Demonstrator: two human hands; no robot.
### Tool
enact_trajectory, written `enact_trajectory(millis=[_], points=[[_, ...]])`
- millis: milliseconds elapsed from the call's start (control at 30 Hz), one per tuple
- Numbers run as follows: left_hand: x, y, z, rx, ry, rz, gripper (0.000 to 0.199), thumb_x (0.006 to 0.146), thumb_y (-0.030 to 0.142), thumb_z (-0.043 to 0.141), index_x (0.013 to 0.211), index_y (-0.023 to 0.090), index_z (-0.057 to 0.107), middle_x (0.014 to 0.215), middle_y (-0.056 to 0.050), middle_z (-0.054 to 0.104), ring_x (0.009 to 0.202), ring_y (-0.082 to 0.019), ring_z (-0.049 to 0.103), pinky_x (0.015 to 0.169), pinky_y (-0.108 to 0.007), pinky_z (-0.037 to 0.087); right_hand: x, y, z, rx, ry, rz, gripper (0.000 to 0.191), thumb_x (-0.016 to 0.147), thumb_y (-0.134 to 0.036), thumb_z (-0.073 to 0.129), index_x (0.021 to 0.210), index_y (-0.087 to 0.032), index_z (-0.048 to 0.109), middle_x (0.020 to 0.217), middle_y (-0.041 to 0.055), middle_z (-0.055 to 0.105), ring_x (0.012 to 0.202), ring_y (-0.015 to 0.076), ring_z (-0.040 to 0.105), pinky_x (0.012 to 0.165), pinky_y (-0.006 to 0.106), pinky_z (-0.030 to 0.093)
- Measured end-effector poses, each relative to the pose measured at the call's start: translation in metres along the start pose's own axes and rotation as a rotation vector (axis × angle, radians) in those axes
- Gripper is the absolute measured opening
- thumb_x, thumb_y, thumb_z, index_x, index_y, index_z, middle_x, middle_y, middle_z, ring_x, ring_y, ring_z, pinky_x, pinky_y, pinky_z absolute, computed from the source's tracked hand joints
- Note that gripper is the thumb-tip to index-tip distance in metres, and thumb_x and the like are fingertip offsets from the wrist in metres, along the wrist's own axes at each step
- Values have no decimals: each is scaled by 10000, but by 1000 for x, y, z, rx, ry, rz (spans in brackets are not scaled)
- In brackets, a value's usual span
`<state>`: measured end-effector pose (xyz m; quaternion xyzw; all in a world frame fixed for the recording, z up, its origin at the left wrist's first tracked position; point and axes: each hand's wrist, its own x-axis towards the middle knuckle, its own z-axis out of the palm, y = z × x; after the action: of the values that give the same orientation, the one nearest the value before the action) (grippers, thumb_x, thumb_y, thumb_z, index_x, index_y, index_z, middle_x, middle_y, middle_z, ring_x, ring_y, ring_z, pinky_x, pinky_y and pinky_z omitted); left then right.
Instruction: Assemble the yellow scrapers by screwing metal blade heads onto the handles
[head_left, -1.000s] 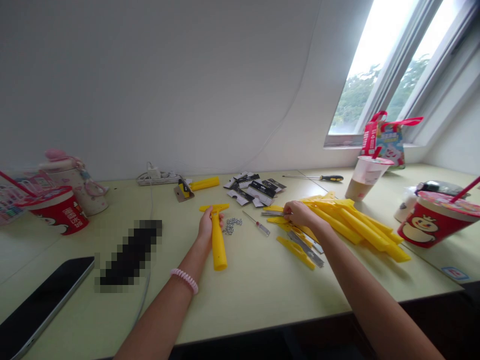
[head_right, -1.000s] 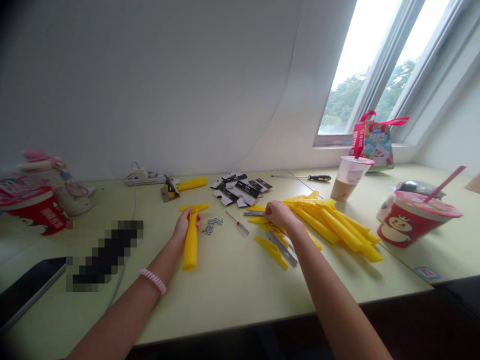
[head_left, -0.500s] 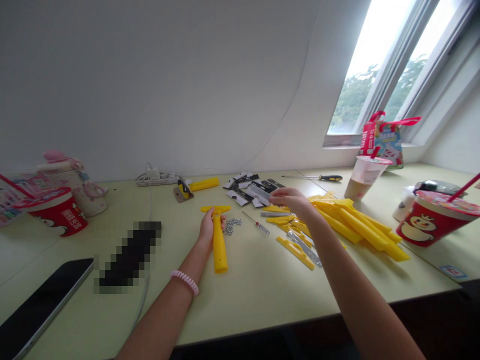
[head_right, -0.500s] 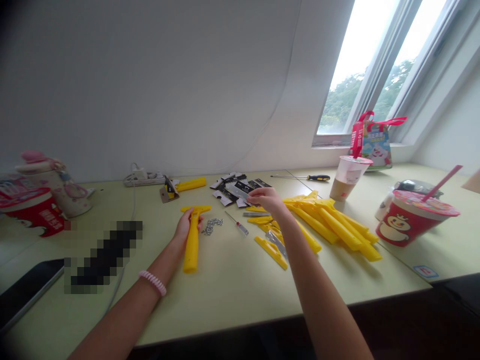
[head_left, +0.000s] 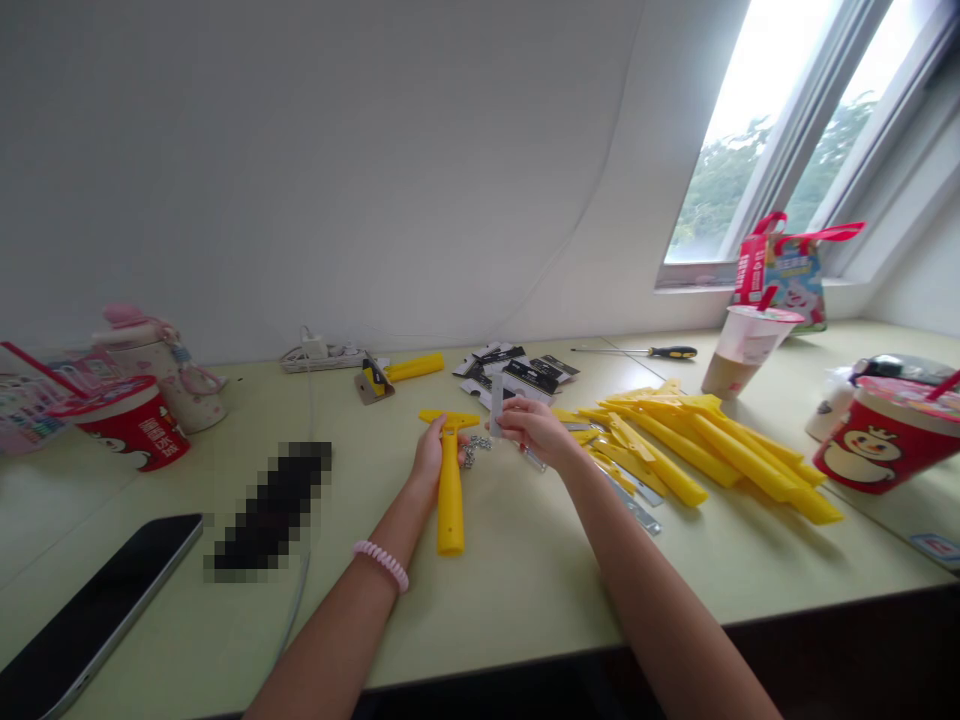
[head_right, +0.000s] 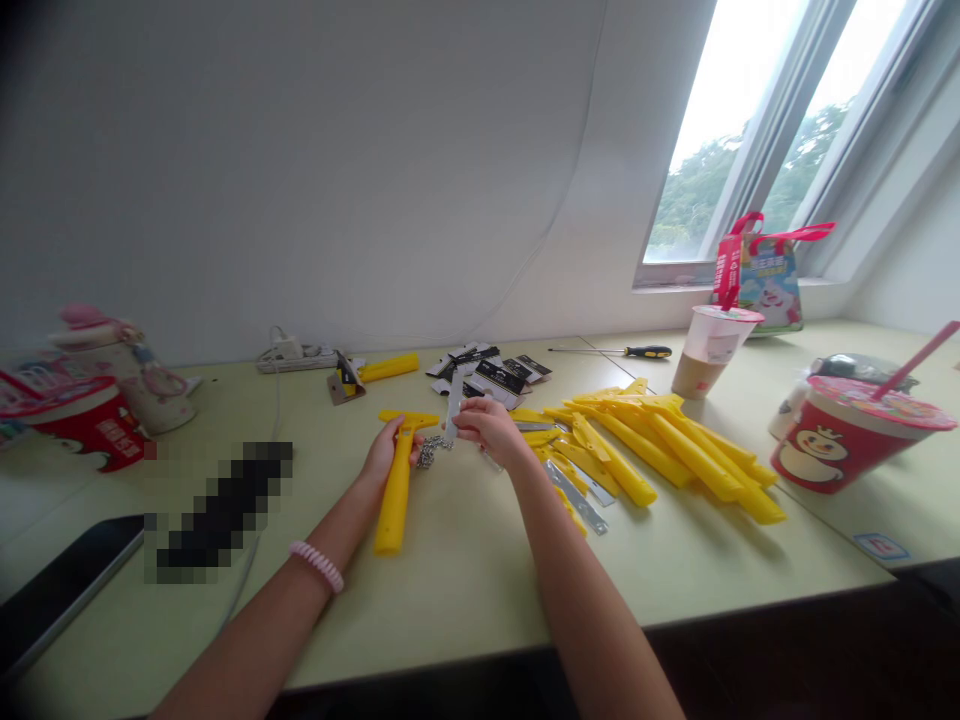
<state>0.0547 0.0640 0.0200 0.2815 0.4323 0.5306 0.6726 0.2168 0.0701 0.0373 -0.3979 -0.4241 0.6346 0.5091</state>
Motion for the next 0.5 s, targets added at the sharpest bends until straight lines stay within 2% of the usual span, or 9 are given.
enact_trajectory(millis=[233,500], points=[[1,-1,0,21,-21,11,218,826,318,350,826,124,451,450,-19,551,264,-92,404,308,-191,272,-4,10,6,-14,-11,-73,194,545,-117,672,701,-155,563,627,2,627,643,164,648,659,283,537],[-3,-3,3,70,-66,18,207,826,304,353,766,129,445,460,-20,553,260,-85,403,310,-194,278,-6,10,6,-30,58,-123,205,519,-126,676,683,-172,562,657,-32,580,622,94,568,589,229,501]])
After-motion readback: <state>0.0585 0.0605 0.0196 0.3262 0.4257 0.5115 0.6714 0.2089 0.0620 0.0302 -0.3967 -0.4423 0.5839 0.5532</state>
